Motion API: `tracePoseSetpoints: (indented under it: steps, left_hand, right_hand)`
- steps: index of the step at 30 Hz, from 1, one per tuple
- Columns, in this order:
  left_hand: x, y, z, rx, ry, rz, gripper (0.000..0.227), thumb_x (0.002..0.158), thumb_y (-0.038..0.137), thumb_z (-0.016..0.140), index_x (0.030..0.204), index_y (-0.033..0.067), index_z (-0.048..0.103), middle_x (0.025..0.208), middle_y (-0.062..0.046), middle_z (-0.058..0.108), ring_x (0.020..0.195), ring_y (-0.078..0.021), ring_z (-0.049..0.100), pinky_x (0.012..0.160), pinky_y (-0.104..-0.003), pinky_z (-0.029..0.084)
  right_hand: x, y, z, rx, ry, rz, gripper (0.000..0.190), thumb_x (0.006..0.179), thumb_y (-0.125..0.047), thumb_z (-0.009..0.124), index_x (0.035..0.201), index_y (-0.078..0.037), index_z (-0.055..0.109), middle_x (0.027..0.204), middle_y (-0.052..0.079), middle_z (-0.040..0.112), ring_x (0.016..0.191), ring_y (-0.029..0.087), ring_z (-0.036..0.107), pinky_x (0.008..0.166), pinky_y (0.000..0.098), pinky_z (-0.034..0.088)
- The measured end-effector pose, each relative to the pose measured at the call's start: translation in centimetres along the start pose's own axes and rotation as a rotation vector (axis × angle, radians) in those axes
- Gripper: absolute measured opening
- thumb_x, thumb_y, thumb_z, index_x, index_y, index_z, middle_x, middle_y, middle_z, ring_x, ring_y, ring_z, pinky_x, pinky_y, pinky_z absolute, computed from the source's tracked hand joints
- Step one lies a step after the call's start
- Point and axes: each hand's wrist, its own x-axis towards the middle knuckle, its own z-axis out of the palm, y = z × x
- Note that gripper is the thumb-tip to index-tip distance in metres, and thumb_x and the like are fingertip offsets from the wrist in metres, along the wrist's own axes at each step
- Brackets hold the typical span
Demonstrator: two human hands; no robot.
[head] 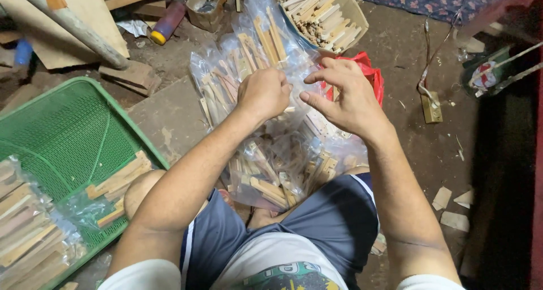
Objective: The person organizes and packs wooden slats into plastic bags and a green crate.
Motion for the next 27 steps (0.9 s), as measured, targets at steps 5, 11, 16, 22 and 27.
tracePoseSetpoints:
  steps: [5, 11, 16, 22, 27]
  left_hand:
    - [-0.7, 1.6, -0.8, -0.115, -0.046, -0.046, 0.025, 0.089, 0.036, 0.058, 0.091, 0.0253, 0.081, 0.099, -0.014, 0.077, 0.109, -0.0377, 0.071, 0.089, -0.048, 0.058]
    - [2.0, 0.0, 1.3, -0.235, 0.021, -0.111, 0.022, 0.082, 0.036, 0.060, 0.078, 0.0221, 0.077, 0.053, -0.004, 0.066, 0.054, -0.0232, 0.073, 0.059, -0.036, 0.061]
    - [1.5, 0.7, 0.9, -0.207, 0.011, -0.074, 0.020, 0.082, 0.029, 0.062, 0.083, 0.0182, 0.079, 0.072, -0.013, 0.071, 0.079, -0.0317, 0.074, 0.071, -0.045, 0.060]
    - [0.6, 2.4, -1.7, -0.165, 0.047, 0.005, 0.018, 0.083, 0.023, 0.065, 0.090, 0.0143, 0.079, 0.093, -0.018, 0.075, 0.106, -0.0407, 0.072, 0.088, -0.052, 0.058]
    - [1.7, 2.3, -0.8, -0.099, -0.012, 0.002, 0.019, 0.083, 0.027, 0.067, 0.090, 0.0156, 0.080, 0.094, -0.019, 0.075, 0.105, -0.0421, 0.071, 0.087, -0.051, 0.058]
  right_hand:
    - [0.8, 2.0, -0.9, -0.199, -0.486, 0.131, 0.049, 0.083, -0.050, 0.084, 0.103, -0.005, 0.079, 0.104, 0.024, 0.061, 0.134, 0.061, 0.046, 0.111, 0.0693, 0.038]
    - [-0.1, 0.1, -2.4, -0.017, -0.468, 0.064, 0.023, 0.078, -0.027, 0.089, 0.088, -0.010, 0.079, 0.107, 0.023, 0.071, 0.125, 0.052, 0.058, 0.103, 0.0611, 0.045]
    - [-0.8, 3.3, -1.2, -0.082, -0.497, 0.221, 0.020, 0.080, -0.035, 0.087, 0.087, -0.017, 0.081, 0.096, 0.021, 0.073, 0.106, 0.043, 0.067, 0.090, 0.0526, 0.049]
    - [-0.8, 2.1, -2.5, -0.131, -0.367, 0.238, 0.017, 0.085, -0.037, 0.084, 0.087, -0.022, 0.078, 0.074, 0.005, 0.076, 0.083, 0.030, 0.074, 0.075, 0.0414, 0.054]
    - [-1.1, 4.6, -1.9, 0.004, -0.276, 0.255, 0.014, 0.084, -0.025, 0.086, 0.088, -0.013, 0.079, 0.074, 0.014, 0.075, 0.071, 0.030, 0.070, 0.068, 0.0412, 0.053]
